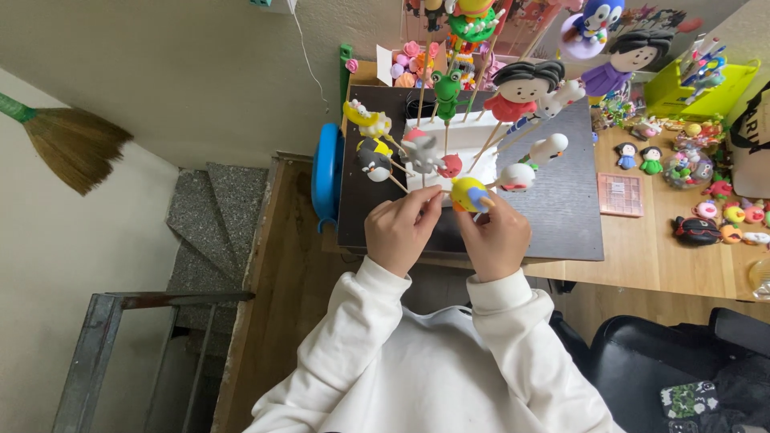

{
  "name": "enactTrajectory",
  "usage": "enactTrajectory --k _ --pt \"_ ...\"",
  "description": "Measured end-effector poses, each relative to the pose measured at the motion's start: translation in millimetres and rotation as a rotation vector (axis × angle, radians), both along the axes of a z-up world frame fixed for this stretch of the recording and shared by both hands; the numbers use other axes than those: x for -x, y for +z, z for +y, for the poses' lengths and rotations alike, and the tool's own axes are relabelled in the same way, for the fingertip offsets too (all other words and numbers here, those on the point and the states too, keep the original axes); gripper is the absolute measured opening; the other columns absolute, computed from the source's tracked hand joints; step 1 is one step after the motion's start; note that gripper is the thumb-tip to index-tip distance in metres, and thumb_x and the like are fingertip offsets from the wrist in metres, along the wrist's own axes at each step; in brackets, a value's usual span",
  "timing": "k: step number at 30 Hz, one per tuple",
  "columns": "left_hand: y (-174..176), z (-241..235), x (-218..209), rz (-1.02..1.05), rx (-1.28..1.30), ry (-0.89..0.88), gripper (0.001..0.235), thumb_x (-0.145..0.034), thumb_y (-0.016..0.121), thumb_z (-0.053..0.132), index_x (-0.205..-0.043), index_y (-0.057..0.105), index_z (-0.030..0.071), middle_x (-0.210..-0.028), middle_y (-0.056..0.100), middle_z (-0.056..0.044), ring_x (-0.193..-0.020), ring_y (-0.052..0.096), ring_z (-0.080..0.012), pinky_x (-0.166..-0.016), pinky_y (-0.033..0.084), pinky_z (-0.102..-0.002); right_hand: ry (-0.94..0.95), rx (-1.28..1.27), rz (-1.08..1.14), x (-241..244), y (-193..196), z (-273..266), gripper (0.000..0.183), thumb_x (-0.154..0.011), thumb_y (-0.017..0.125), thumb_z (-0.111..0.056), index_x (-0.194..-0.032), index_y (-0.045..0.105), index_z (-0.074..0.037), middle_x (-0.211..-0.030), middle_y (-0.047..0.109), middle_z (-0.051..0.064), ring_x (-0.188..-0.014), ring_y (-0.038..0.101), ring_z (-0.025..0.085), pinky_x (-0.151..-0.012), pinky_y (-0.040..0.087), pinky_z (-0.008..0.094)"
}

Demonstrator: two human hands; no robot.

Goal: Assembling and arranging small clay figures on sticks into a foam display base

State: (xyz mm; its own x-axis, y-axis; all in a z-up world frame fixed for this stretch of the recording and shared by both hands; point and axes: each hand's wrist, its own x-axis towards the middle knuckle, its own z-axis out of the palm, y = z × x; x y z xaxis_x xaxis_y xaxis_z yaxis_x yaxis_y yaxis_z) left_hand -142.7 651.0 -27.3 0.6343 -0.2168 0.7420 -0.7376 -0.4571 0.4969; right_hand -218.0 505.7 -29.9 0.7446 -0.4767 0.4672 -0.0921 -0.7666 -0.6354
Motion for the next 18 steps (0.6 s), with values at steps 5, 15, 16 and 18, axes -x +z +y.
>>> enactTrajectory --k 5,15,16,18 --pt "-3.2 1.5 0.3 -0.083 -0.038 0.023 0.017 -0.090 0.080 0.022 -0.107 0.075 0.024 -0.063 0.068 0.008 -0.056 0.067 -0.0091 -0.058 0.056 -0.024 0.004 0.004 0.014 -1.2 8.5 1.7 0.013 -0.091 0.085 -0.015 -0.091 0.076 -0.005 -0.063 0.068 0.011 -0.055 0.066 0.028 -0.056 0.052 0.038" --pt "-2.8 6.0 7.7 -0.116 -0.006 -0.066 0.022 -0.092 0.078 0.017 -0.114 0.074 0.018 -0.070 0.069 0.003 -0.057 0.066 -0.0115 -0.059 0.056 -0.024 0.065 -0.188 0.020 -3.8 29.8 12.8 0.019 -0.092 0.086 -0.013 -0.109 0.081 -0.007 -0.074 0.072 0.015 -0.062 0.066 0.026 -0.063 0.053 0.034" --pt "-3.6 5.4 7.3 -0.123 -0.008 -0.062 0.022 -0.092 0.079 0.017 -0.114 0.073 0.018 -0.071 0.068 0.004 -0.057 0.066 -0.0104 -0.059 0.056 -0.023 0.070 -0.209 0.027 -4.0 30.2 12.6 0.021 -0.092 0.086 -0.012 -0.111 0.081 -0.006 -0.079 0.074 0.017 -0.066 0.068 0.028 -0.067 0.055 0.036" --pt "-3.1 5.3 5.2 -0.131 0.001 -0.061 0.021 -0.092 0.078 0.016 -0.113 0.073 0.017 -0.068 0.067 0.004 -0.056 0.065 -0.0100 -0.059 0.056 -0.023 0.072 -0.180 0.025 -4.5 30.1 12.1 0.021 -0.090 0.087 -0.011 -0.110 0.080 -0.007 -0.082 0.075 0.016 -0.071 0.071 0.030 -0.069 0.056 0.037"
